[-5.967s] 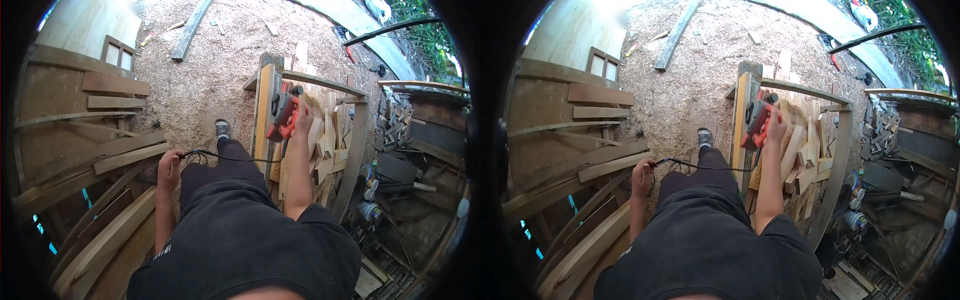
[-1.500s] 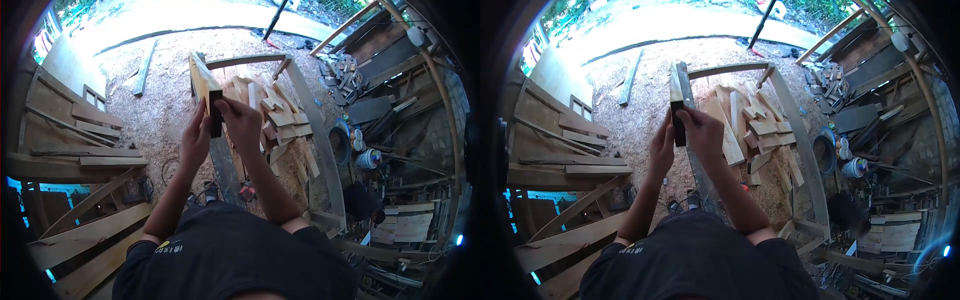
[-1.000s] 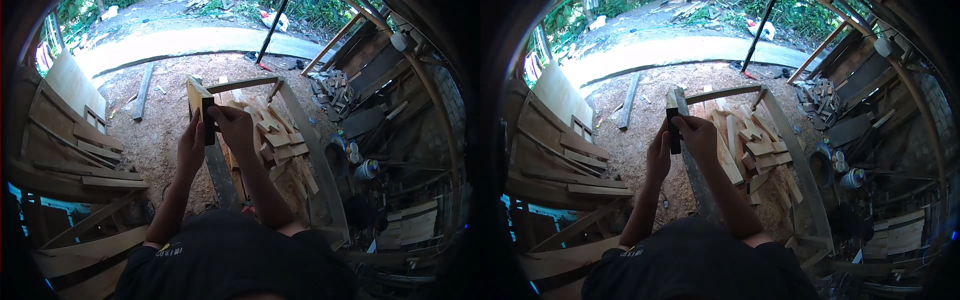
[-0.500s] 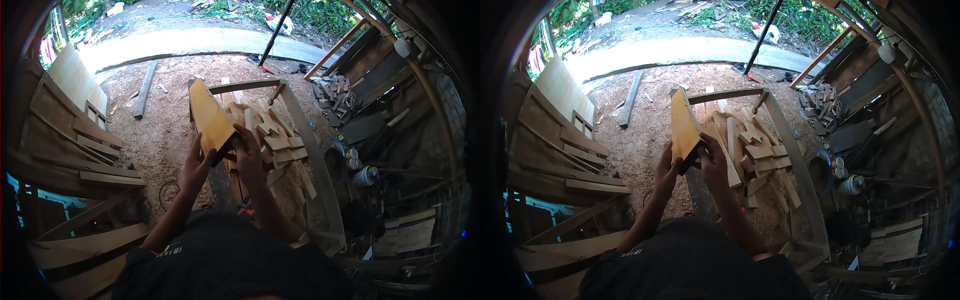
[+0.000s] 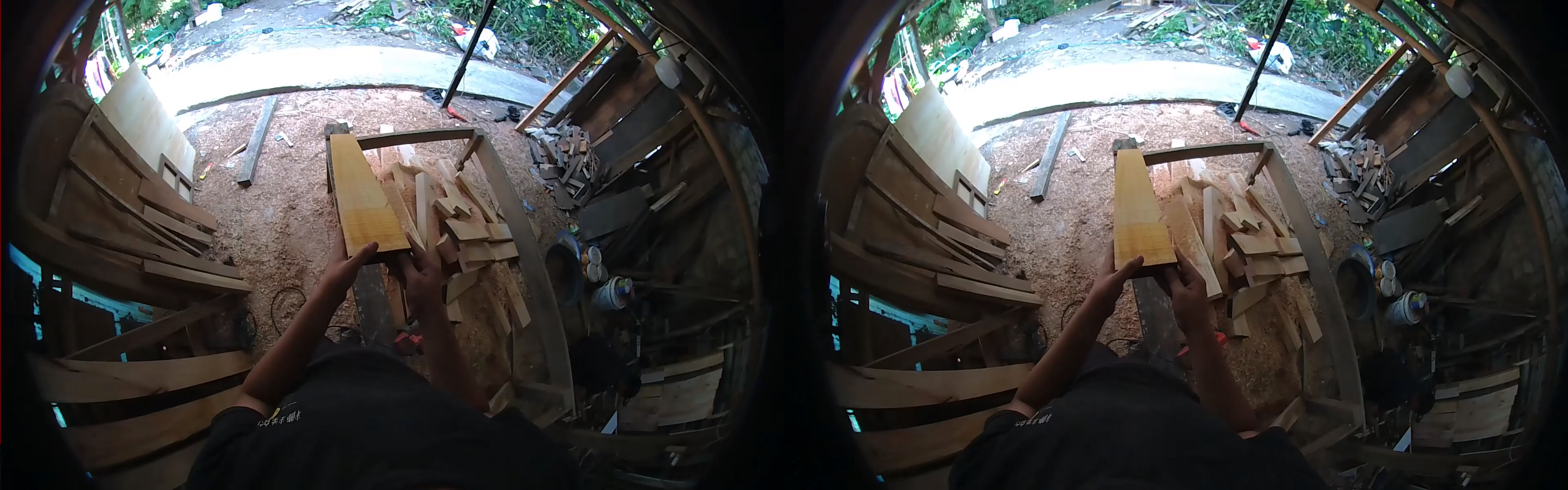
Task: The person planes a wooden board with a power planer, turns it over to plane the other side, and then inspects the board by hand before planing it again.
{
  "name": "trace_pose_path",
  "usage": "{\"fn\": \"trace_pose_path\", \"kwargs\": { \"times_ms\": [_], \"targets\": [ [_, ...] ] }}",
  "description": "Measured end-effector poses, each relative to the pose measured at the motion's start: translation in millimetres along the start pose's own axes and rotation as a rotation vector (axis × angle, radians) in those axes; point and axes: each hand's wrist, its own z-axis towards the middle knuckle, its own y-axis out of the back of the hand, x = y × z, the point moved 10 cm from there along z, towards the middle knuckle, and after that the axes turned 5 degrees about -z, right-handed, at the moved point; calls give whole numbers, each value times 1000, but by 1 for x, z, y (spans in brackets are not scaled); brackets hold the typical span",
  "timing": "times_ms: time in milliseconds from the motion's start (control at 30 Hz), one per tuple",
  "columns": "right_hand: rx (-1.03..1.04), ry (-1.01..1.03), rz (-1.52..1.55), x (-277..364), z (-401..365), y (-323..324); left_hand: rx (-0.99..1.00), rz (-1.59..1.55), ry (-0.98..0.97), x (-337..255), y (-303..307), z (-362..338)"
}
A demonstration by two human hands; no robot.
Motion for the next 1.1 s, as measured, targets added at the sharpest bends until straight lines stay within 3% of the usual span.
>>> {"fn": "trace_pose_path", "kwargs": {
  "times_ms": [100, 167, 200, 267, 367, 400, 700, 800, 867, 900, 1000, 1100],
  "targets": [
    [5, 2, -240, -19, 6, 19, -34, -2, -61, 14, 10, -5],
    [-11, 352, -704, -4, 4, 23, -87, -18, -71, 23, 17, -12],
    [-17, 358, -704, 5, -8, 22, -80, -17, -74, 27, 15, -19],
    [55, 170, -728, 15, -28, 8, -47, -58, -49, 34, 12, -32],
    [57, 286, -568, 14, -55, 15, -133, -49, -36, 24, -1, -71],
    [50, 232, -531, 7, -62, 18, -117, -55, -65, 24, -2, -80],
    [71, 222, -636, 31, -113, 6, -145, -25, -97, 19, -5, -123],
    [67, 388, -529, 44, -102, -3, -116, 54, -88, 7, -10, -119],
    [59, 404, -590, 64, -101, -16, -45, 43, -282, -25, -21, -123],
    [49, 422, -644, 73, -100, -22, -45, 42, -282, -33, -19, -122],
    [37, 472, -658, 79, -82, -22, -108, 295, -396, -64, -20, -113],
    [13, 507, -672, 76, -68, -19, -149, 422, -377, -65, -22, -100]
  ]
}}
